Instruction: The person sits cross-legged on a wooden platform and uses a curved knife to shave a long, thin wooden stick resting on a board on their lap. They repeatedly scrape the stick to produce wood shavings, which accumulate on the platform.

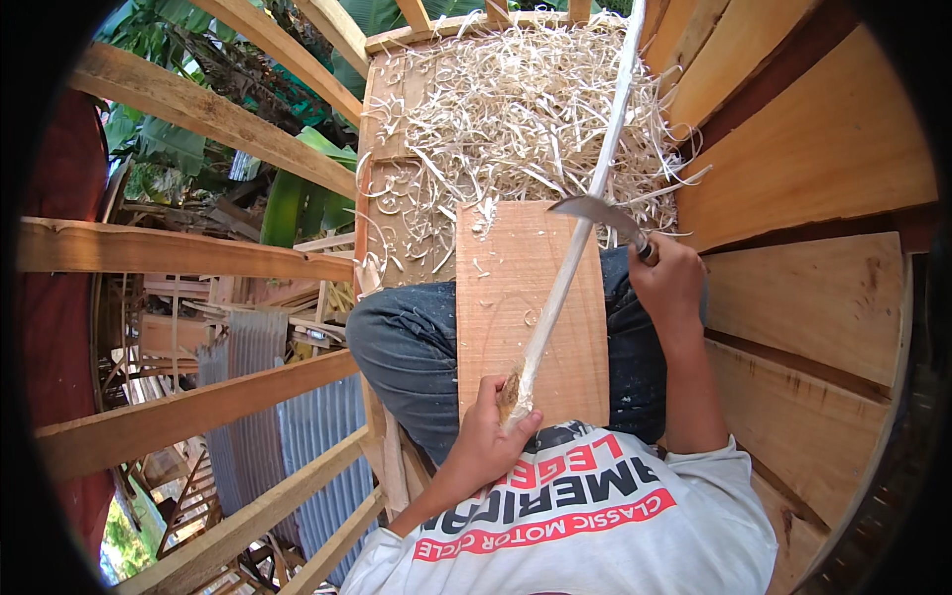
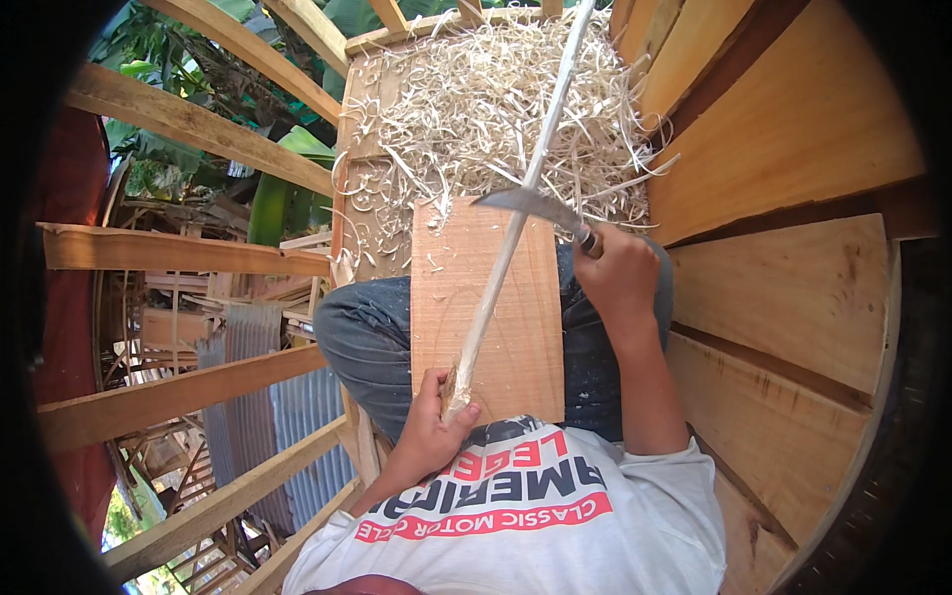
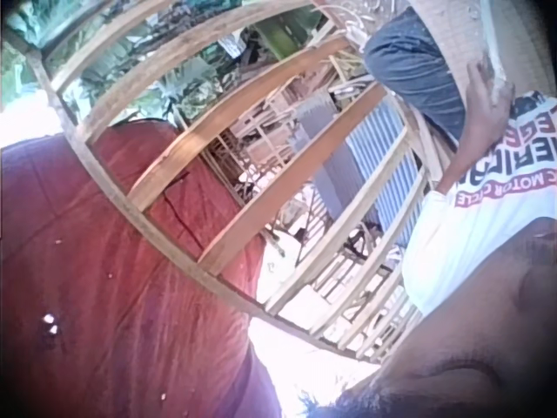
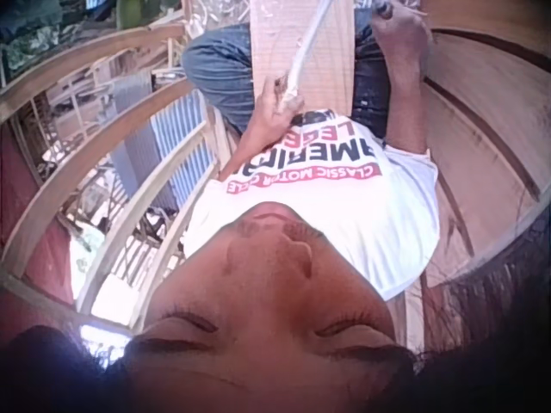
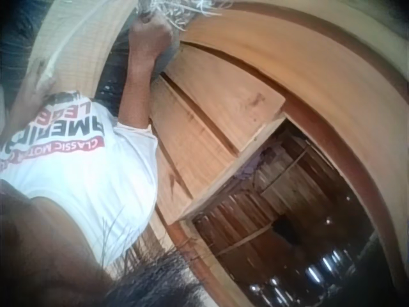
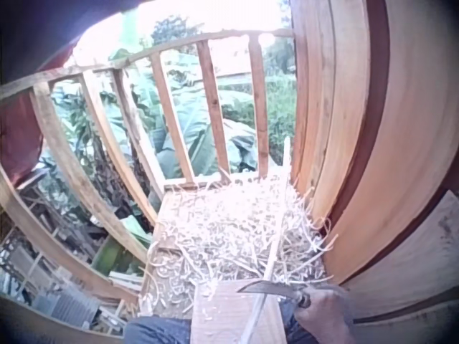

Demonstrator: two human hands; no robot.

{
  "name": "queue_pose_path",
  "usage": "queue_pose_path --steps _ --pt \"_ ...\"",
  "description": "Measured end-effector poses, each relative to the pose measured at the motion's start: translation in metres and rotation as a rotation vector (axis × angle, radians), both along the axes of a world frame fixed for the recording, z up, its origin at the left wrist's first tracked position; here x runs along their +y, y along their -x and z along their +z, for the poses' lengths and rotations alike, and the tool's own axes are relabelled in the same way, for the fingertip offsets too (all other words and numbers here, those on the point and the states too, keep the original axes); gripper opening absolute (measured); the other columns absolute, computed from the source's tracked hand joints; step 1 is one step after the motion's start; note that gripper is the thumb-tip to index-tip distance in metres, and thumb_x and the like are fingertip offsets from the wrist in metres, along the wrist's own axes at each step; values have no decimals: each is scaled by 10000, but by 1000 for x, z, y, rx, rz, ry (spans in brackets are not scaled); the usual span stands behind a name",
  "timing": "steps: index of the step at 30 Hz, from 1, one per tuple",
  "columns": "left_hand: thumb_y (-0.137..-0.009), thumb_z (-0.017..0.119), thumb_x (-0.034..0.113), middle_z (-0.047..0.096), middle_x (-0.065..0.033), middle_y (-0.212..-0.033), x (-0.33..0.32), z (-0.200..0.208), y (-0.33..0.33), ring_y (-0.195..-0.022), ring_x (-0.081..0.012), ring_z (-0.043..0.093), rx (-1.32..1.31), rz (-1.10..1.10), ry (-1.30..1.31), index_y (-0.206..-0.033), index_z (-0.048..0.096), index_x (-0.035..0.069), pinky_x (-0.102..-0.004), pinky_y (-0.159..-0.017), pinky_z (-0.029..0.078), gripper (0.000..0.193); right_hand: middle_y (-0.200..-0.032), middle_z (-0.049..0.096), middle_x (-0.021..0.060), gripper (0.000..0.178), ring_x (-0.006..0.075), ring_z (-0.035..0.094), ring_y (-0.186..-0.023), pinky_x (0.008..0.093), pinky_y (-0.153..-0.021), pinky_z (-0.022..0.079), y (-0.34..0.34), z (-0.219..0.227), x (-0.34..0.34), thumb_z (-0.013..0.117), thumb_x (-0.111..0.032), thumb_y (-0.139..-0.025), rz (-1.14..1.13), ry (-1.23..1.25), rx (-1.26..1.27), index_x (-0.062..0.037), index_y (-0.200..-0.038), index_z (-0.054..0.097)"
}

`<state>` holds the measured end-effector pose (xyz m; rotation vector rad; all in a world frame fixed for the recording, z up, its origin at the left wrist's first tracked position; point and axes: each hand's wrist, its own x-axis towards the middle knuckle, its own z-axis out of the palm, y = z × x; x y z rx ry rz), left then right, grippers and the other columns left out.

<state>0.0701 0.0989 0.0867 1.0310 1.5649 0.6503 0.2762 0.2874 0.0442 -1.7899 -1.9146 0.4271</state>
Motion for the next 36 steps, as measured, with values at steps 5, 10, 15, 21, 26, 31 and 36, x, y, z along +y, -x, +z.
queue_pose_path --steps 5,10,15,21,26,31,36 --pt "-879 623 181 573 -111 -926 4 -15 7 -874 -138 531 -56 68 -87 -1151 420 -25 -279 -786 430 397 -511 547 95 255 289 579 -474 377 -455 451 30 2 -59 653 -178 -799 290 -62 69 -71 -593 547" --pt "-875 635 209 612 -204 -887 2 -22 10 -826 -264 621 52 68 -215 -1153 411 -48 -342 -737 477 439 -537 580 122 180 285 606 -490 371 -472 477 26 -4 -59 669 -171 -740 319 15 85 -59 -613 606" --pt "-901 590 187 612 -220 -953 6 0 2 -893 -242 611 173 26 -75 -1174 395 -55 -338 -781 464 413 -550 591 139 163 304 622 -528 385 -510 500 24 -16 -40 683 -191 -683 234 31 12 -58 -611 622" --pt "-907 586 216 615 -272 -956 1 9 1 -913 -353 642 223 18 -82 -1190 380 -54 -378 -772 477 442 -545 588 139 170 314 624 -543 394 -522 502 26 -19 -24 690 -203 -649 211 -6 13 -59 -602 612" --pt "-912 579 241 602 -303 -919 -1 12 0 -873 -421 633 241 -5 -130 -1215 351 -62 -413 -735 483 486 -546 584 124 162 315 615 -540 402 -521 492 23 -13 -8 686 -206 -648 180 -69 -31 -73 -602 605" --pt "-911 581 283 587 -354 -899 -4 13 1 -858 -505 610 206 -8 -113 -1244 315 -90 -464 -719 496 566 -545 574 129 200 324 600 -535 405 -524 488 20 -13 11 683 -223 -670 146 -170 -69 -69 -589 584" --pt "-914 579 294 591 -347 -897 -6 12 3 -843 -500 615 221 -5 -153 -1244 313 -86 -466 -712 496 570 -557 575 132 197 336 602 -553 415 -537 491 23 -10 27 669 -217 -677 97 -218 -50 -70 -580 579"
